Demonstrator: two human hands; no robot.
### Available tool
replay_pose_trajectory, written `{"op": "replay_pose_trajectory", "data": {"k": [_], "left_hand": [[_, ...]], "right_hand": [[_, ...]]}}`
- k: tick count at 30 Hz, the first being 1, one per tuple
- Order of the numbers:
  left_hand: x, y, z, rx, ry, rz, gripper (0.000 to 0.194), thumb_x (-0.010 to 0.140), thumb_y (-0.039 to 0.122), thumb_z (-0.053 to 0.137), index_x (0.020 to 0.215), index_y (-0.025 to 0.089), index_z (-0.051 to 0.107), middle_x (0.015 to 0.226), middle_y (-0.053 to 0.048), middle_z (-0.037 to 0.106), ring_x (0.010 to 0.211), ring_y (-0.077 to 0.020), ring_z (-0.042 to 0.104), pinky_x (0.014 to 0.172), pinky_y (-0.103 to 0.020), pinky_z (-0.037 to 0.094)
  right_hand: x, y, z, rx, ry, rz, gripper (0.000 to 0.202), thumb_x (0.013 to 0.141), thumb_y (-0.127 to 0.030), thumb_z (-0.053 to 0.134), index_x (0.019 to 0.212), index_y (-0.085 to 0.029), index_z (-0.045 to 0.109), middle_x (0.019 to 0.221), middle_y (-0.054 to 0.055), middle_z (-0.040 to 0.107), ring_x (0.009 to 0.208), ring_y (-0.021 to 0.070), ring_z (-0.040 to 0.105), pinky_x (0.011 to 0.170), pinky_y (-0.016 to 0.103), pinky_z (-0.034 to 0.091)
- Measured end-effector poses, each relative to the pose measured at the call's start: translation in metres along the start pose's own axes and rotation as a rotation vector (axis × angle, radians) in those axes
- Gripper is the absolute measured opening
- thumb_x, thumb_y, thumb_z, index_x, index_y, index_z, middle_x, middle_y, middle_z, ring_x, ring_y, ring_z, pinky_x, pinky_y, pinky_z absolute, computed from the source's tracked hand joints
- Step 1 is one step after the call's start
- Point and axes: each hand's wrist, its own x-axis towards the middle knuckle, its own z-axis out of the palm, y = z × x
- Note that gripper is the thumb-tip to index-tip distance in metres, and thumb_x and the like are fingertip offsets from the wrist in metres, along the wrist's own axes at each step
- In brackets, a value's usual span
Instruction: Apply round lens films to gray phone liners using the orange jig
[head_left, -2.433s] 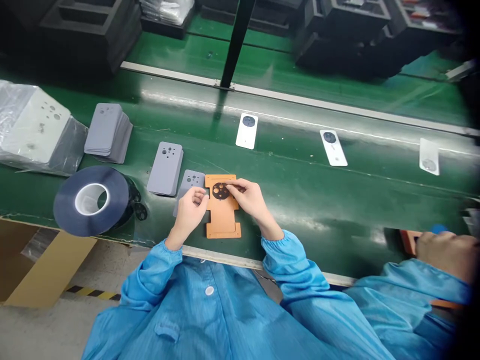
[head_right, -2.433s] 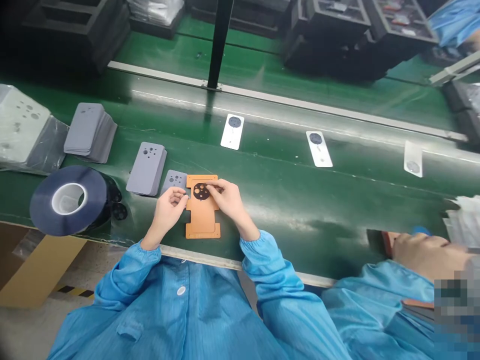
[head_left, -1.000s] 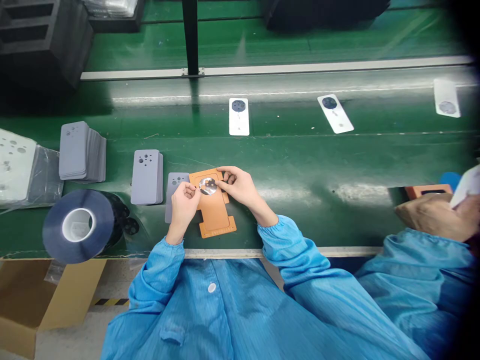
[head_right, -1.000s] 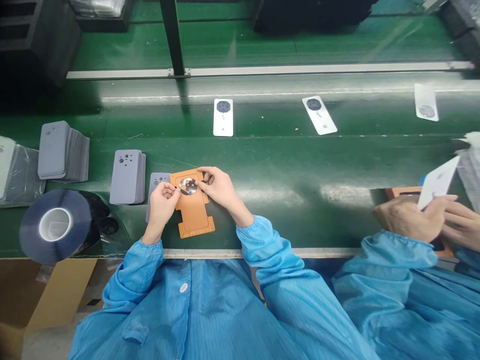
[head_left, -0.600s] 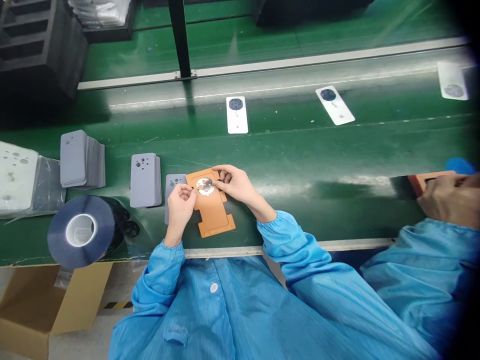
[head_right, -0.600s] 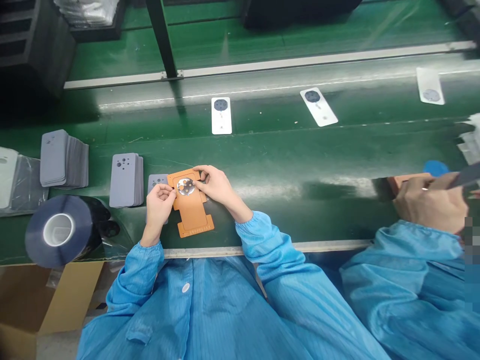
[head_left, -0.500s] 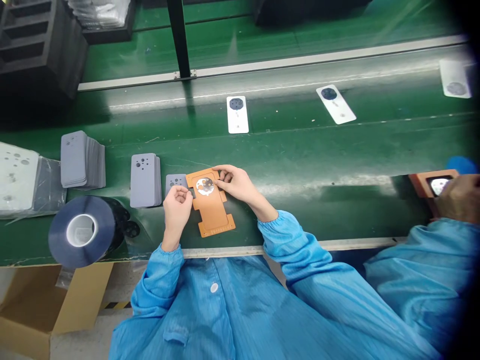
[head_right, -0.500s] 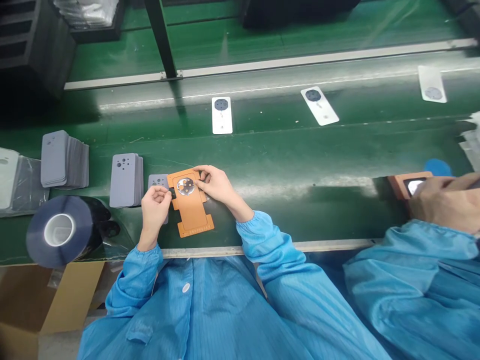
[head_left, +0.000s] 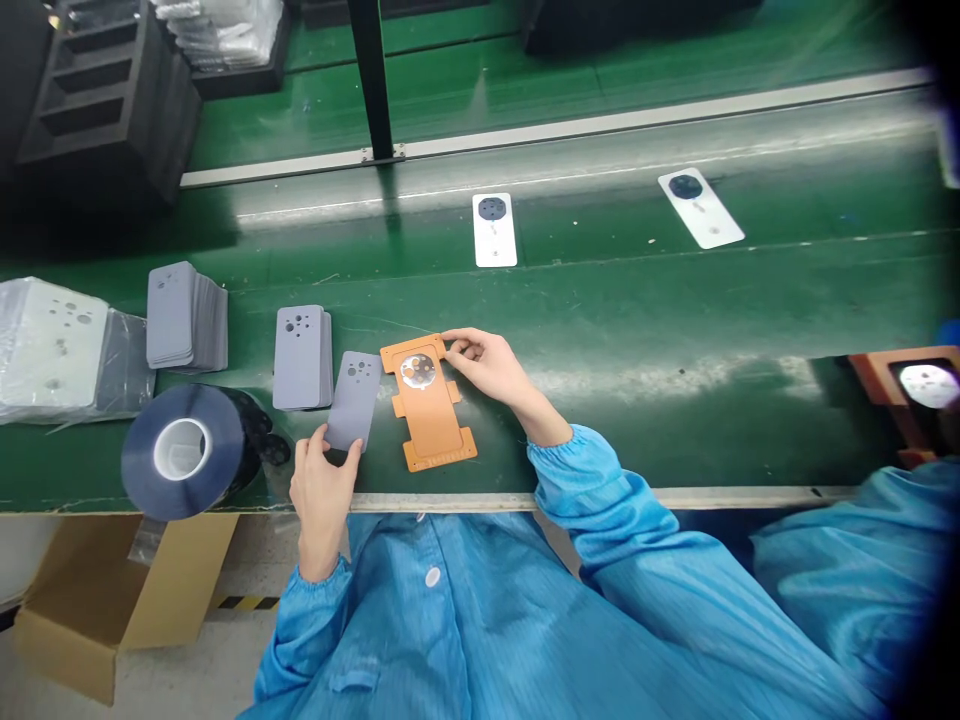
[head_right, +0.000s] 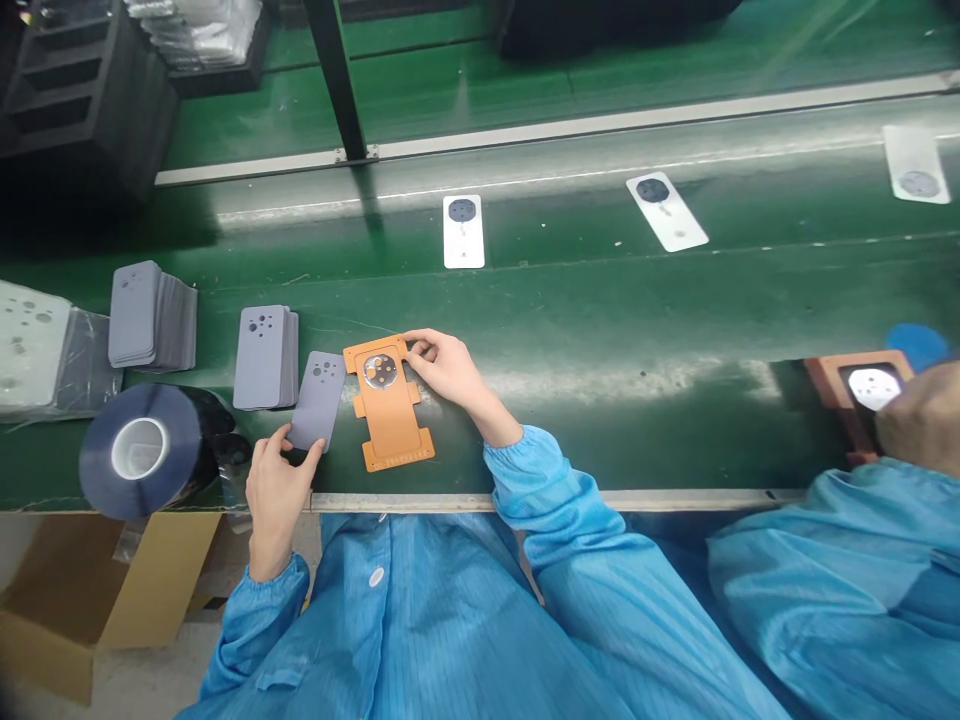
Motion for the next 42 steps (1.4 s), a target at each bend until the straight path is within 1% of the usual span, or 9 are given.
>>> {"op": "replay_pose_trajectory", "data": {"k": [9,14,20,25,29,32,34,36,42], "left_hand": [[0.021,-0.018,-0.012,-0.045,-0.154,-0.098,0.053,0.073,0.057,0.081,0.108,0.023,0.057,0.094,-0.003,0.062,0.094,-0.0295,0.067,0.075,-0.037,0.049],[0.011,-0.017,-0.006,-0.565,-0.066,-0.059,0.043,0.076,0.051,0.078,0.084,0.024,0.045,0.073,0.005,0.054,0.064,-0.0155,0.059,0.061,-0.028,0.050],[-0.012,0.002,-0.012,-1.006,-0.059,-0.061,0.044,0.078,0.045,0.083,0.081,0.023,0.044,0.073,0.007,0.054,0.060,-0.0105,0.060,0.057,-0.025,0.059],[-0.027,0.035,0.007,-1.121,-0.268,0.020,0.044,0.076,0.048,0.084,0.082,0.022,0.049,0.073,0.005,0.057,0.064,-0.0121,0.061,0.055,-0.025,0.060],[-0.035,0.055,0.027,-1.022,-0.361,0.085,0.039,0.080,0.048,0.080,0.094,0.021,0.055,0.084,-0.003,0.069,0.074,-0.0179,0.070,0.059,-0.027,0.059],[-0.037,0.056,0.031,-0.756,-0.060,0.270,0.045,0.084,0.042,0.079,0.118,0.021,0.059,0.115,-0.013,0.072,0.105,-0.0266,0.072,0.080,-0.037,0.061],[-0.038,0.053,0.031,-0.540,0.200,0.461,0.060,0.086,0.039,0.080,0.137,0.022,0.054,0.140,-0.019,0.062,0.132,-0.0340,0.061,0.103,-0.050,0.055],[-0.040,0.051,0.032,-0.365,0.288,0.666,0.069,0.089,0.038,0.078,0.148,0.022,0.047,0.156,-0.023,0.050,0.150,-0.0394,0.044,0.117,-0.060,0.043],[-0.050,0.048,0.046,-0.020,0.041,0.927,0.071,0.099,0.036,0.065,0.162,0.024,0.036,0.168,-0.022,0.037,0.161,-0.0397,0.025,0.123,-0.065,0.033]], "right_hand": [[-0.004,-0.004,0.000,0.005,0.003,-0.001,0.035,0.087,-0.032,0.064,0.116,-0.016,0.076,0.089,0.003,0.074,0.063,0.0124,0.058,0.068,0.030,0.049],[-0.003,-0.004,-0.002,0.005,0.021,-0.029,0.033,0.086,-0.029,0.064,0.115,-0.017,0.076,0.093,0.004,0.075,0.066,0.0130,0.059,0.069,0.030,0.050],[-0.007,-0.015,0.004,0.124,-0.015,-0.007,0.035,0.089,-0.037,0.070,0.116,-0.017,0.075,0.100,0.007,0.076,0.070,0.0142,0.064,0.072,0.033,0.055],[-0.016,-0.040,0.011,0.442,-0.241,-0.085,0.063,0.087,-0.040,0.077,0.144,-0.021,0.058,0.119,0.010,0.075,0.089,0.0187,0.073,0.087,0.039,0.063],[-0.019,-0.055,0.005,0.352,-0.238,-0.178,0.063,0.088,-0.031,0.074,0.147,-0.022,0.055,0.105,0.006,0.073,0.087,0.0174,0.069,0.083,0.036,0.063],[-0.020,-0.057,-0.005,0.242,-0.199,-0.218,0.055,0.090,-0.028,0.068,0.144,-0.021,0.059,0.105,0.006,0.069,0.084,0.0167,0.065,0.078,0.034,0.062],[-0.022,-0.056,-0.010,0.188,-0.186,-0.221,0.051,0.092,-0.027,0.065,0.142,-0.022,0.061,0.108,0.006,0.068,0.083,0.0166,0.064,0.077,0.034,0.061],[-0.025,-0.053,-0.013,0.144,-0.197,-0.212,0.048,0.093,-0.026,0.062,0.142,-0.023,0.062,0.109,0.006,0.068,0.082,0.0168,0.063,0.076,0.034,0.061],[-0.035,-0.040,-0.009,0.047,-0.205,-0.212,0.046,0.092,-0.021,0.059,0.138,-0.023,0.064,0.107,0.006,0.070,0.081,0.0174,0.064,0.079,0.037,0.061]]}}
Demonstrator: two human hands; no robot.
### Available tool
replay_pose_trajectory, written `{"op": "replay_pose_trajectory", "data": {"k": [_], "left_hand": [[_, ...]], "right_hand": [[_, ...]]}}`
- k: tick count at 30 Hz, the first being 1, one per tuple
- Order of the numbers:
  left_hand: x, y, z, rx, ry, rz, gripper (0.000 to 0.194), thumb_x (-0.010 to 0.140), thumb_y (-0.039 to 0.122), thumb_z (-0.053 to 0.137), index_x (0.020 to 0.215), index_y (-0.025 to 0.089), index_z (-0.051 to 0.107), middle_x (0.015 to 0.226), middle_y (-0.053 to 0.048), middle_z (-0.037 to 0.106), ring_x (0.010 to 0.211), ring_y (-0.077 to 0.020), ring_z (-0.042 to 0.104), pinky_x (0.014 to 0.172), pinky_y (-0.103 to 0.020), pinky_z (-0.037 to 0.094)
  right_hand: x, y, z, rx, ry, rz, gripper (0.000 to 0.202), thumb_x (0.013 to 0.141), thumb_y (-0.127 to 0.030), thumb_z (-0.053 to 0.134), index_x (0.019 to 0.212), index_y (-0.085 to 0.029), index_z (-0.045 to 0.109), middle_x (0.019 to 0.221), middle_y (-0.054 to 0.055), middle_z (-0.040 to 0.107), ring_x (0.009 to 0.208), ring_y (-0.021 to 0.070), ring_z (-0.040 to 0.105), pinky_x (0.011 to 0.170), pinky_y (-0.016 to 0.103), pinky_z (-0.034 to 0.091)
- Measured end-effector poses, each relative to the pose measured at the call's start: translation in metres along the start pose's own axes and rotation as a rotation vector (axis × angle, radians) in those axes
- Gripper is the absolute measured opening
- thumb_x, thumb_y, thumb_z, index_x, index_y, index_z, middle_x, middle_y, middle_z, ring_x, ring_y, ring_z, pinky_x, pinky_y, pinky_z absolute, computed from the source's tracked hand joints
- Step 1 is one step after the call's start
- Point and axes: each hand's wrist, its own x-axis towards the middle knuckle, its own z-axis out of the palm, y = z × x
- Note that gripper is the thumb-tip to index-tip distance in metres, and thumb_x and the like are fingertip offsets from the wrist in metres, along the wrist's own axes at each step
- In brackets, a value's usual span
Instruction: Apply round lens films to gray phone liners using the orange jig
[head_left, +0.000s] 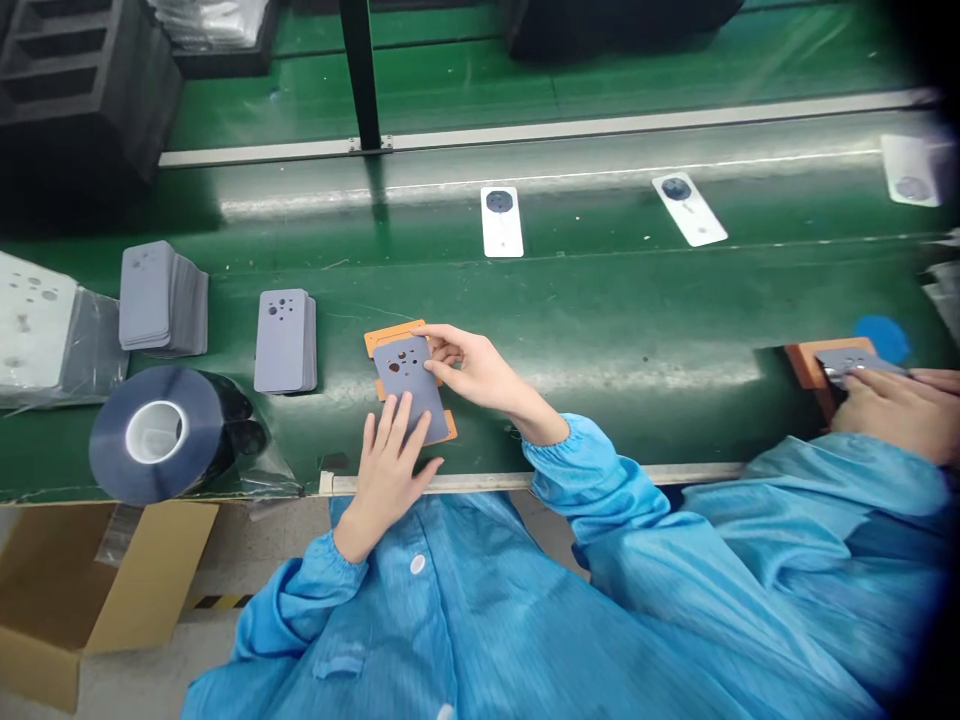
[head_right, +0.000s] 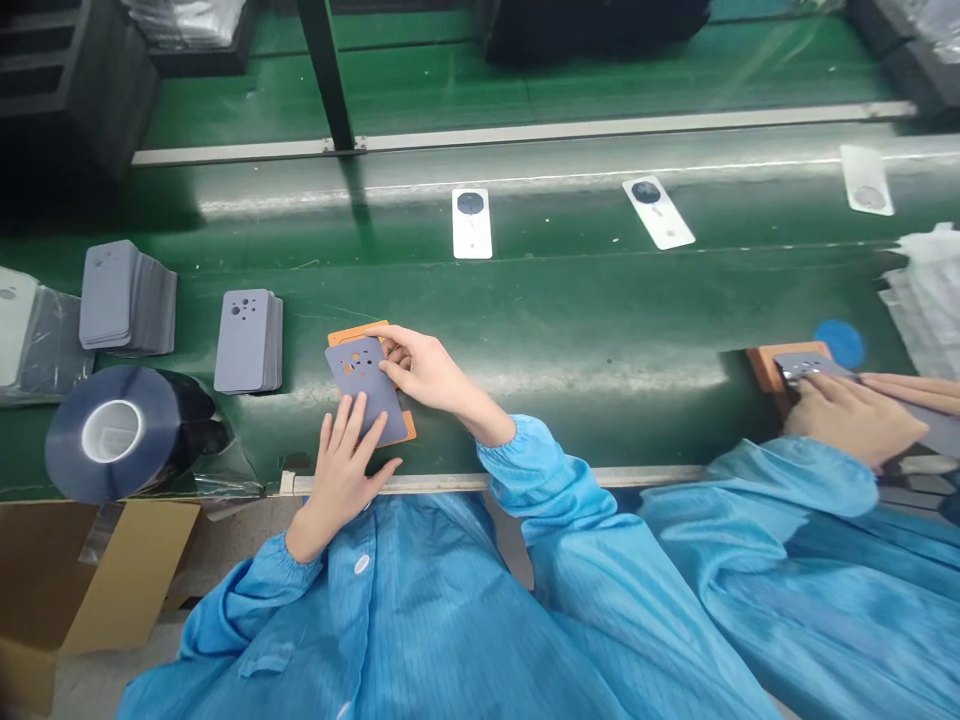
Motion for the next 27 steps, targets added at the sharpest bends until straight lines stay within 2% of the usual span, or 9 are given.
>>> {"op": "replay_pose_trajectory", "data": {"k": [4,9,15,18,22,27], "left_hand": [[-0.002,-0.001,0.005,0.042,-0.046,0.006,0.067,0.102,0.028,0.059,0.164,0.022,0.035,0.171,-0.021,0.032,0.162,-0.0372,0.023,0.125,-0.065,0.028],[0.008,-0.003,0.002,0.054,-0.056,-0.029,0.064,0.102,0.030,0.057,0.163,0.020,0.039,0.173,-0.020,0.027,0.163,-0.0369,0.019,0.126,-0.066,0.024],[0.006,-0.004,0.006,0.059,-0.092,-0.020,0.061,0.103,0.025,0.053,0.163,0.021,0.040,0.171,-0.020,0.030,0.162,-0.0362,0.022,0.126,-0.068,0.022],[0.000,-0.005,0.011,0.081,-0.112,-0.008,0.058,0.104,0.023,0.051,0.162,0.022,0.041,0.171,-0.019,0.032,0.161,-0.0350,0.025,0.126,-0.068,0.022],[-0.003,-0.006,0.016,0.077,-0.120,0.003,0.055,0.105,0.024,0.052,0.159,0.022,0.045,0.170,-0.018,0.034,0.159,-0.0342,0.031,0.126,-0.068,0.024],[-0.002,-0.006,0.015,0.063,-0.111,0.008,0.053,0.105,0.025,0.052,0.158,0.022,0.047,0.169,-0.017,0.038,0.160,-0.0324,0.030,0.128,-0.064,0.023]], "right_hand": [[-0.001,0.001,0.002,-0.024,0.015,0.004,0.044,0.093,-0.022,0.060,0.136,-0.025,0.064,0.108,0.006,0.070,0.083,0.0182,0.065,0.079,0.037,0.061],[0.006,-0.003,0.002,-0.073,0.082,-0.064,0.042,0.093,-0.021,0.060,0.135,-0.024,0.065,0.111,0.007,0.070,0.092,0.0205,0.066,0.084,0.037,0.059],[0.004,0.002,0.004,-0.115,0.069,-0.046,0.042,0.094,-0.019,0.059,0.136,-0.024,0.063,0.114,0.007,0.071,0.089,0.0204,0.067,0.083,0.038,0.060],[0.002,0.009,0.008,-0.218,0.075,-0.059,0.043,0.093,-0.016,0.057,0.135,-0.024,0.063,0.115,0.009,0.069,0.091,0.0216,0.067,0.086,0.041,0.060],[0.002,0.022,0.017,-0.423,0.118,-0.120,0.046,0.095,-0.017,0.056,0.140,-0.022,0.059,0.124,0.013,0.063,0.110,0.0266,0.065,0.100,0.046,0.058],[-0.002,0.028,0.034,-0.687,0.139,-0.144,0.054,0.100,-0.024,0.053,0.152,-0.014,0.050,0.148,0.022,0.053,0.138,0.0352,0.052,0.115,0.055,0.048]]}}
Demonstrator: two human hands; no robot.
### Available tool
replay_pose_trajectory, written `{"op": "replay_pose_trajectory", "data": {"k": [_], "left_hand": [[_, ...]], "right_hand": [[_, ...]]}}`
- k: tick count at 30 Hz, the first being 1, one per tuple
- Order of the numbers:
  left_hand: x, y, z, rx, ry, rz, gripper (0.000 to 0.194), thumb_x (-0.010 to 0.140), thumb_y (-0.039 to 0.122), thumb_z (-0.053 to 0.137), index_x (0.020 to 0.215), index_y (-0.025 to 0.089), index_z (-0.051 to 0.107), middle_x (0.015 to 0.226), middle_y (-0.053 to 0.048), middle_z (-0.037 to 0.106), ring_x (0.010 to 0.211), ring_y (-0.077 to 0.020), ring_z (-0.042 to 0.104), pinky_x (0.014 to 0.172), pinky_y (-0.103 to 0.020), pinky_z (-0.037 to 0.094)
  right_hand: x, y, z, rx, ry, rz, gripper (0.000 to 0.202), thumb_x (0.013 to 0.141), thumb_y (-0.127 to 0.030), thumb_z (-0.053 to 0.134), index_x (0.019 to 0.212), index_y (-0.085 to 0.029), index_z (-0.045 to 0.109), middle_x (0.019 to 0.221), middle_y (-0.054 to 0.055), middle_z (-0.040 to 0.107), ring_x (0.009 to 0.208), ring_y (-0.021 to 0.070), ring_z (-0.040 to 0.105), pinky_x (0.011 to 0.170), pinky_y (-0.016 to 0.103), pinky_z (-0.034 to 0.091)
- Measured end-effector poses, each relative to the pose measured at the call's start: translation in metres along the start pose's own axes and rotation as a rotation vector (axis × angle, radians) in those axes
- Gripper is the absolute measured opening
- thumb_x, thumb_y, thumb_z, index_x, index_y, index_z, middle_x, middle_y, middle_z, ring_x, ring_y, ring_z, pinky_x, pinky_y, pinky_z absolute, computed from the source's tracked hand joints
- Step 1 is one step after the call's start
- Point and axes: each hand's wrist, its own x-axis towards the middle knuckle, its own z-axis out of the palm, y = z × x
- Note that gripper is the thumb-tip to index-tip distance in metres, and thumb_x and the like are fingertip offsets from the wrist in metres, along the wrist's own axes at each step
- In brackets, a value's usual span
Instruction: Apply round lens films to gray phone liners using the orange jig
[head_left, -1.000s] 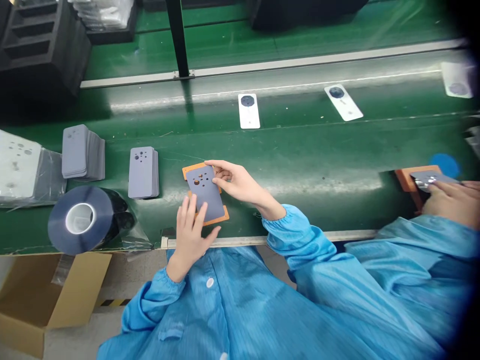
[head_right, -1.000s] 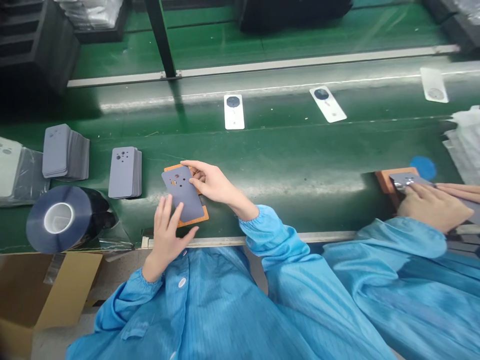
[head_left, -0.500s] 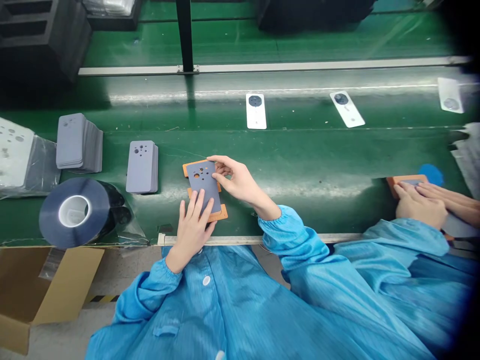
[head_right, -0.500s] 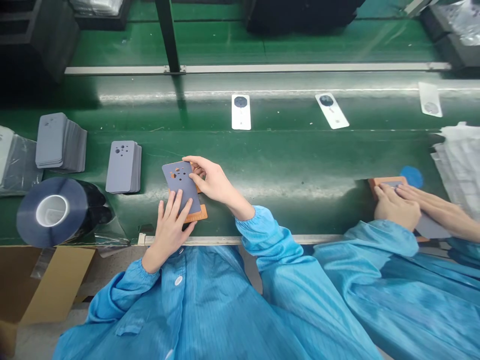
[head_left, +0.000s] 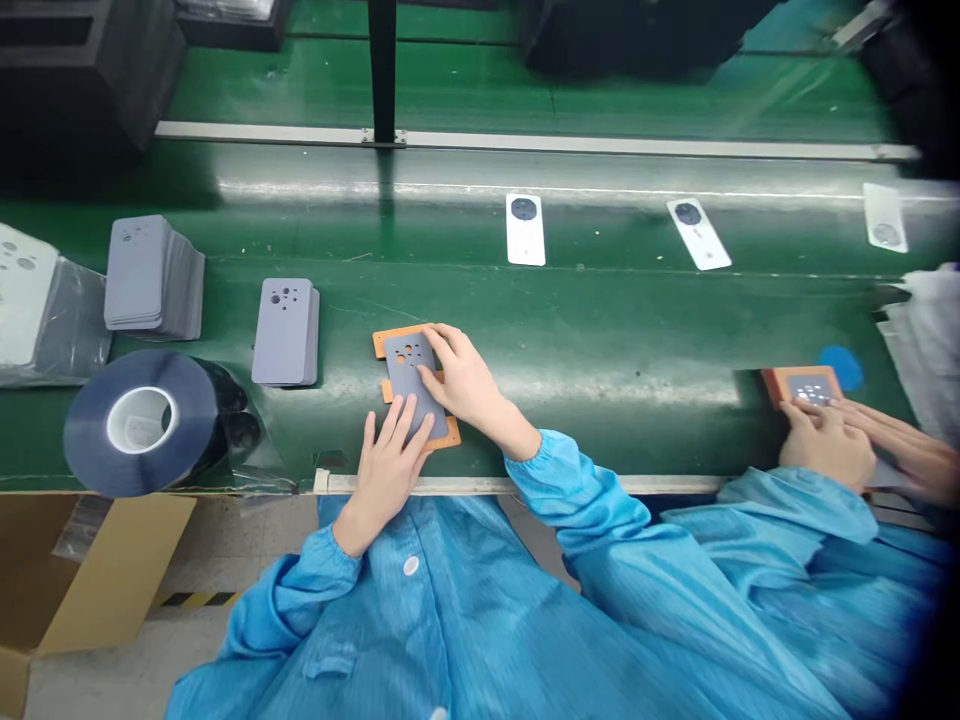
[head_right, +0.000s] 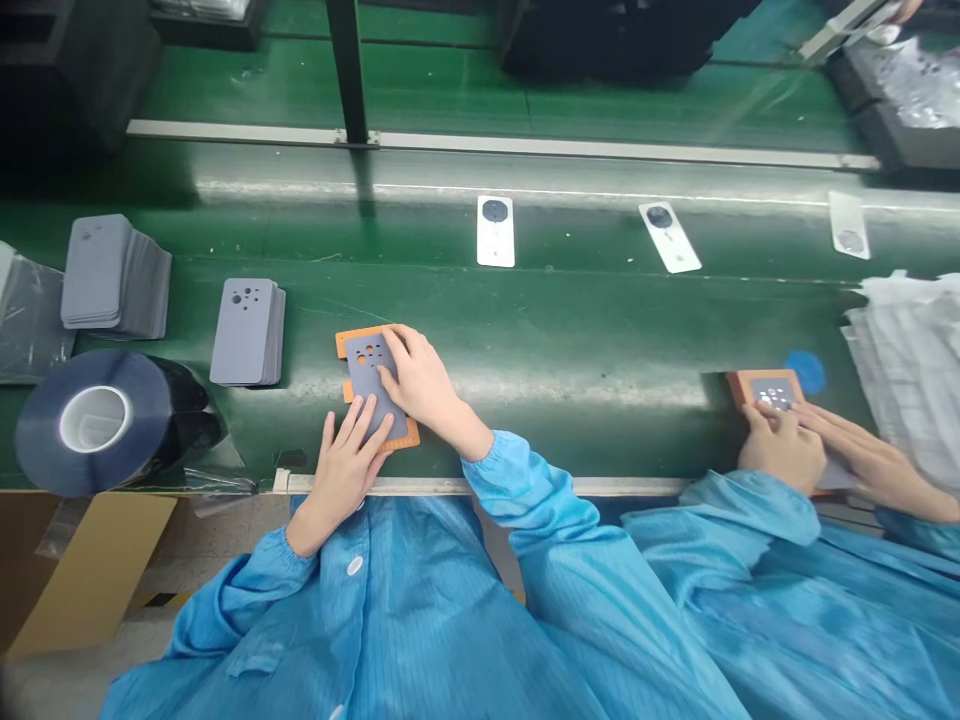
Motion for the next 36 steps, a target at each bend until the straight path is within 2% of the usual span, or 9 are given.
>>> {"op": "replay_pose_trajectory", "data": {"k": [6,13,18,24,26,29,32,34,36], "left_hand": [[0.000,0.000,0.003,-0.036,0.015,-0.001,0.046,0.105,0.025,0.054,0.150,0.019,0.057,0.167,-0.018,0.041,0.158,-0.0343,0.035,0.127,-0.064,0.026],[0.000,0.002,0.004,-0.100,0.020,-0.031,0.037,0.105,0.025,0.054,0.140,0.019,0.065,0.162,-0.018,0.048,0.156,-0.0337,0.038,0.128,-0.062,0.026],[0.001,0.002,0.002,-0.120,-0.009,-0.044,0.038,0.106,0.024,0.052,0.142,0.020,0.064,0.164,-0.016,0.046,0.158,-0.0335,0.035,0.128,-0.063,0.024],[0.001,0.002,0.001,-0.102,0.008,-0.035,0.046,0.104,0.023,0.053,0.150,0.019,0.057,0.167,-0.018,0.040,0.157,-0.0344,0.036,0.128,-0.064,0.025],[0.000,0.001,0.001,-0.106,0.011,-0.034,0.053,0.103,0.021,0.052,0.156,0.020,0.050,0.169,-0.017,0.036,0.158,-0.0345,0.034,0.128,-0.064,0.025],[0.000,0.001,0.002,-0.153,0.022,-0.034,0.057,0.102,0.021,0.053,0.159,0.020,0.046,0.171,-0.015,0.033,0.159,-0.0356,0.031,0.127,-0.066,0.026],[0.000,0.000,0.002,-0.286,0.110,-0.053,0.055,0.102,0.024,0.057,0.156,0.021,0.049,0.168,-0.016,0.040,0.158,-0.0355,0.034,0.126,-0.065,0.030],[0.000,-0.002,-0.002,-0.431,0.224,-0.081,0.051,0.101,0.025,0.058,0.152,0.022,0.052,0.164,-0.017,0.046,0.156,-0.0337,0.039,0.124,-0.061,0.036],[0.001,-0.004,-0.009,-0.598,0.339,-0.142,0.045,0.101,0.026,0.060,0.145,0.022,0.058,0.159,-0.016,0.053,0.151,-0.0317,0.045,0.122,-0.056,0.042]], "right_hand": [[-0.011,-0.029,0.009,-0.240,-0.220,-0.125,0.049,0.109,-0.026,0.036,0.155,-0.016,0.051,0.165,0.016,0.044,0.148,0.0350,0.044,0.121,0.057,0.038],[-0.006,-0.041,0.014,-0.326,-0.282,-0.009,0.050,0.110,-0.030,0.039,0.157,-0.018,0.051,0.166,0.012,0.045,0.148,0.0360,0.043,0.124,0.061,0.030],[0.000,-0.045,0.013,-0.295,-0.277,0.021,0.047,0.110,-0.028,0.039,0.153,-0.020,0.055,0.163,0.010,0.050,0.144,0.0351,0.048,0.126,0.066,0.024],[-0.006,-0.037,0.008,-0.208,-0.266,0.007,0.046,0.110,-0.031,0.039,0.150,-0.017,0.058,0.162,0.011,0.050,0.147,0.0324,0.047,0.126,0.060,0.030],[-0.013,-0.031,0.004,-0.172,-0.195,0.051,0.046,0.109,-0.033,0.041,0.148,-0.018,0.059,0.161,0.012,0.051,0.148,0.0307,0.047,0.127,0.059,0.031],[-0.024,-0.024,0.001,-0.197,-0.059,0.197,0.046,0.106,-0.038,0.048,0.144,-0.015,0.062,0.159,0.017,0.052,0.150,0.0354,0.044,0.127,0.065,0.026],[-0.029,-0.023,0.001,-0.164,-0.079,0.275,0.044,0.104,-0.041,0.051,0.137,-0.015,0.066,0.154,0.020,0.056,0.147,0.0388,0.047,0.124,0.071,0.025],[-0.028,-0.026,0.000,-0.087,-0.095,0.301,0.044,0.104,-0.042,0.051,0.137,-0.017,0.065,0.152,0.019,0.058,0.144,0.0373,0.051,0.123,0.071,0.026],[-0.027,-0.034,-0.006,0.008,-0.050,0.321,0.045,0.104,-0.042,0.052,0.140,-0.018,0.063,0.151,0.019,0.059,0.142,0.0352,0.053,0.124,0.068,0.029]]}}
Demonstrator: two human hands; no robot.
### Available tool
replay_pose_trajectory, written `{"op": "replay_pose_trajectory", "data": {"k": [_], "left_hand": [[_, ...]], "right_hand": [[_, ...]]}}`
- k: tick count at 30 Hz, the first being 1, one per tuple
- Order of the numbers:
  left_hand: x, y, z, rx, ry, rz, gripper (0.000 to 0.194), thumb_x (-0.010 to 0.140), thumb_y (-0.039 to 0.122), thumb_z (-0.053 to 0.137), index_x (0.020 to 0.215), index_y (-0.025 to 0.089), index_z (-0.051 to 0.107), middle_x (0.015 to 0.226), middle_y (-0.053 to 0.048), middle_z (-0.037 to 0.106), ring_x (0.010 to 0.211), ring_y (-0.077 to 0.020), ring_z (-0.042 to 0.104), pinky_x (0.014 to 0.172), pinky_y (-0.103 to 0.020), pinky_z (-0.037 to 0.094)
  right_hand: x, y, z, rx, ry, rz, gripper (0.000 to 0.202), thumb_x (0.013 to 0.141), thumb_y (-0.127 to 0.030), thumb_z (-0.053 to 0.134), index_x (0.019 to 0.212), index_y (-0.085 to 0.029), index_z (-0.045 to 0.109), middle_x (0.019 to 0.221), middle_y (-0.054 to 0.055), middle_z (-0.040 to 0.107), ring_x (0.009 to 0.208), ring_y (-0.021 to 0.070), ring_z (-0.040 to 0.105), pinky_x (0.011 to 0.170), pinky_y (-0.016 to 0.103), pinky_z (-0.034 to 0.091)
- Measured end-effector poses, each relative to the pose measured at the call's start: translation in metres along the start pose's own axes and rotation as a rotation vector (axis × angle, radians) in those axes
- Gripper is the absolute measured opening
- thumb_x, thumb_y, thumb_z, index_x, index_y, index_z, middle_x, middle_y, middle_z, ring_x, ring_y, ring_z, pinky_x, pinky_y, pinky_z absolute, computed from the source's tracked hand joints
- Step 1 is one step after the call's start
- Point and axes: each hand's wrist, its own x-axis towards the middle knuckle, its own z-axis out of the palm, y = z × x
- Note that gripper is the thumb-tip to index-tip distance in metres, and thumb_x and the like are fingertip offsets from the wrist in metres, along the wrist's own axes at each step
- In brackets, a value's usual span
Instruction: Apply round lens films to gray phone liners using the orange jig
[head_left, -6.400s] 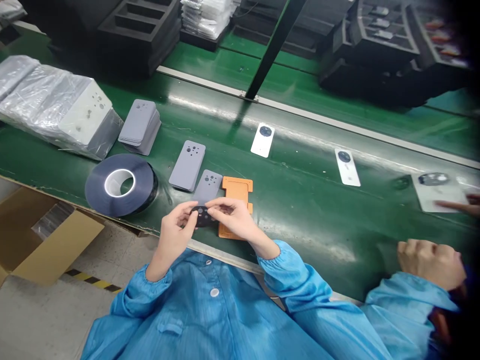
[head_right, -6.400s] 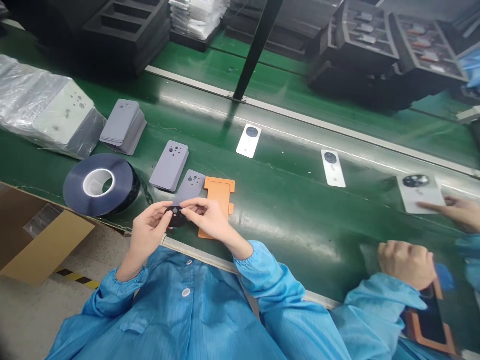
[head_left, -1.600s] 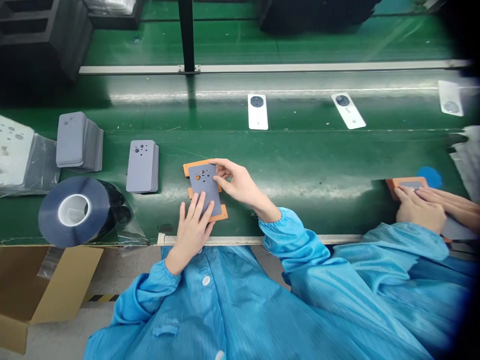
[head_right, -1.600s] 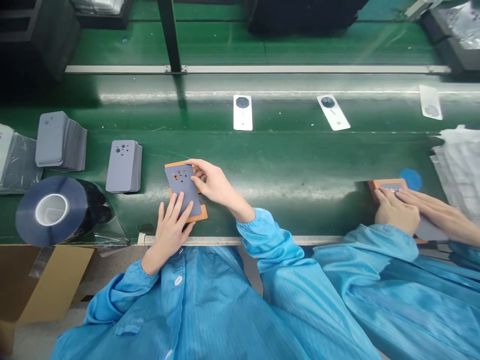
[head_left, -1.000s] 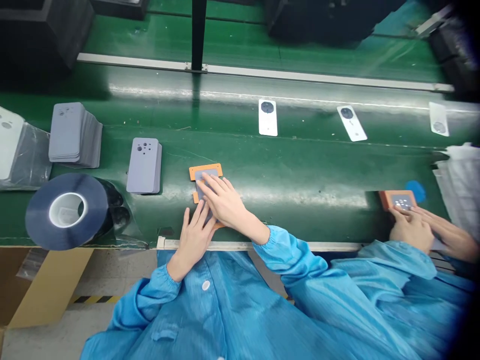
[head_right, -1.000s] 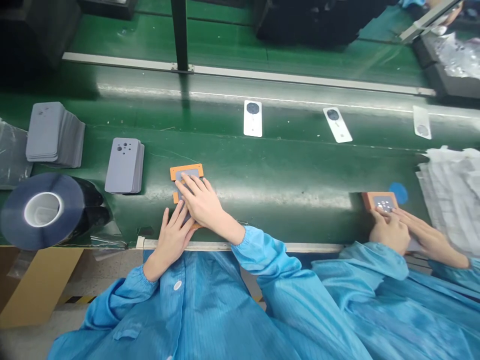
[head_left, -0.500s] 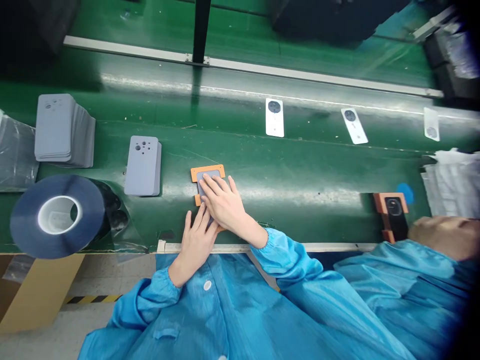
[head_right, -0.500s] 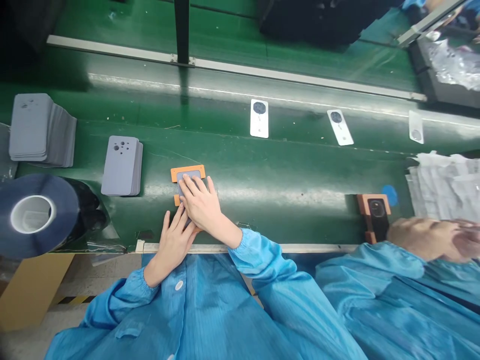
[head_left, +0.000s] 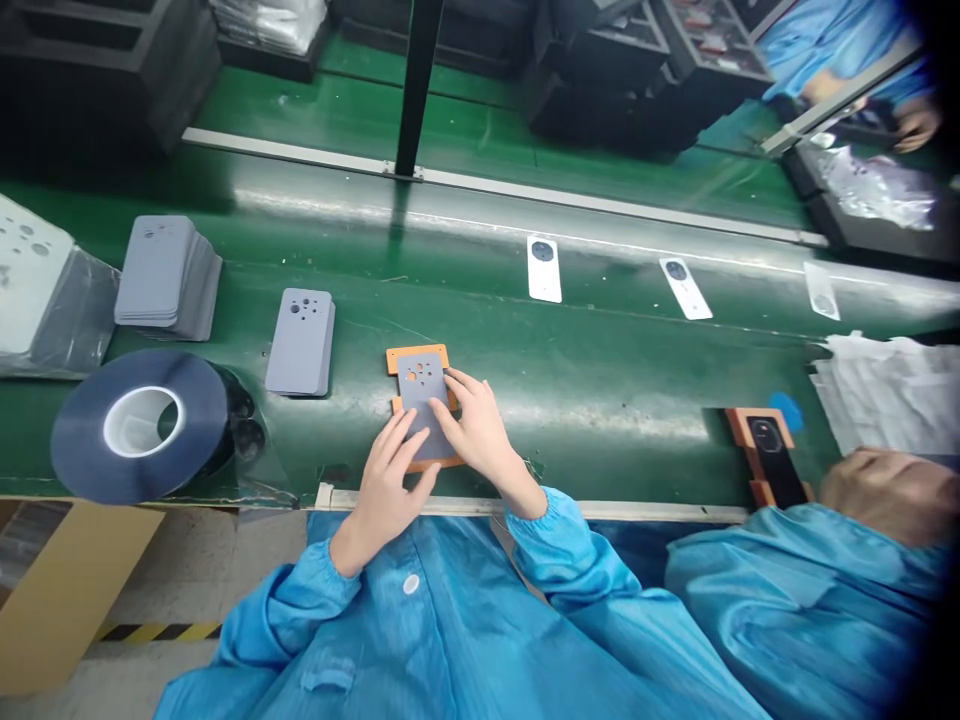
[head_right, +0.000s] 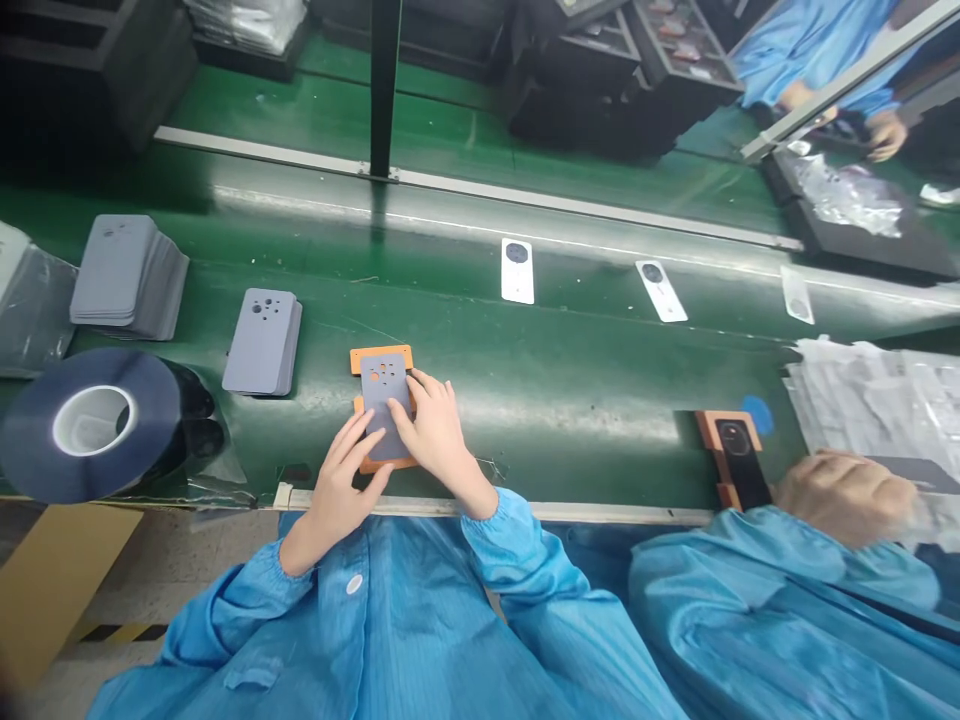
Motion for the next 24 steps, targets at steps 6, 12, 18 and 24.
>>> {"op": "replay_pose_trajectory", "data": {"k": [6,12,18,24], "left_hand": [[0.013,-0.004,-0.022,-0.507,0.164,-0.418,0.045,0.102,0.047,0.057,0.135,0.018,0.063,0.132,-0.014,0.071,0.120,-0.0287,0.068,0.102,-0.043,0.057],[0.017,-0.018,-0.027,-0.846,0.237,-0.730,0.053,0.087,0.045,0.072,0.130,0.014,0.061,0.126,-0.016,0.074,0.109,-0.0297,0.074,0.086,-0.037,0.062],[0.018,-0.019,-0.030,-0.978,0.276,-0.790,0.058,0.082,0.045,0.078,0.128,0.013,0.059,0.117,-0.016,0.077,0.096,-0.0283,0.077,0.075,-0.034,0.062],[0.008,-0.019,-0.057,-0.742,0.362,-0.694,0.051,0.092,0.044,0.070,0.133,0.014,0.062,0.110,-0.012,0.077,0.079,-0.0173,0.072,0.066,-0.026,0.056]], "right_hand": [[-0.014,-0.032,-0.018,0.390,-0.283,-0.198,0.040,0.106,-0.037,0.053,0.141,-0.023,0.064,0.141,0.011,0.069,0.131,0.0251,0.065,0.115,0.044,0.050],[-0.018,-0.035,0.000,0.286,-0.245,-0.152,0.036,0.099,-0.033,0.063,0.132,-0.020,0.068,0.133,0.014,0.071,0.118,0.0270,0.070,0.104,0.047,0.056],[-0.017,-0.029,0.011,0.597,-0.354,0.104,0.067,0.090,-0.034,0.072,0.152,-0.020,0.049,0.108,0.008,0.076,0.077,0.0171,0.072,0.076,0.036,0.063],[0.037,-0.021,0.019,0.803,-0.310,0.201,0.059,0.079,-0.037,0.080,0.132,-0.014,0.065,0.085,0.004,0.077,0.063,0.0139,0.068,0.057,0.025,0.055]]}}
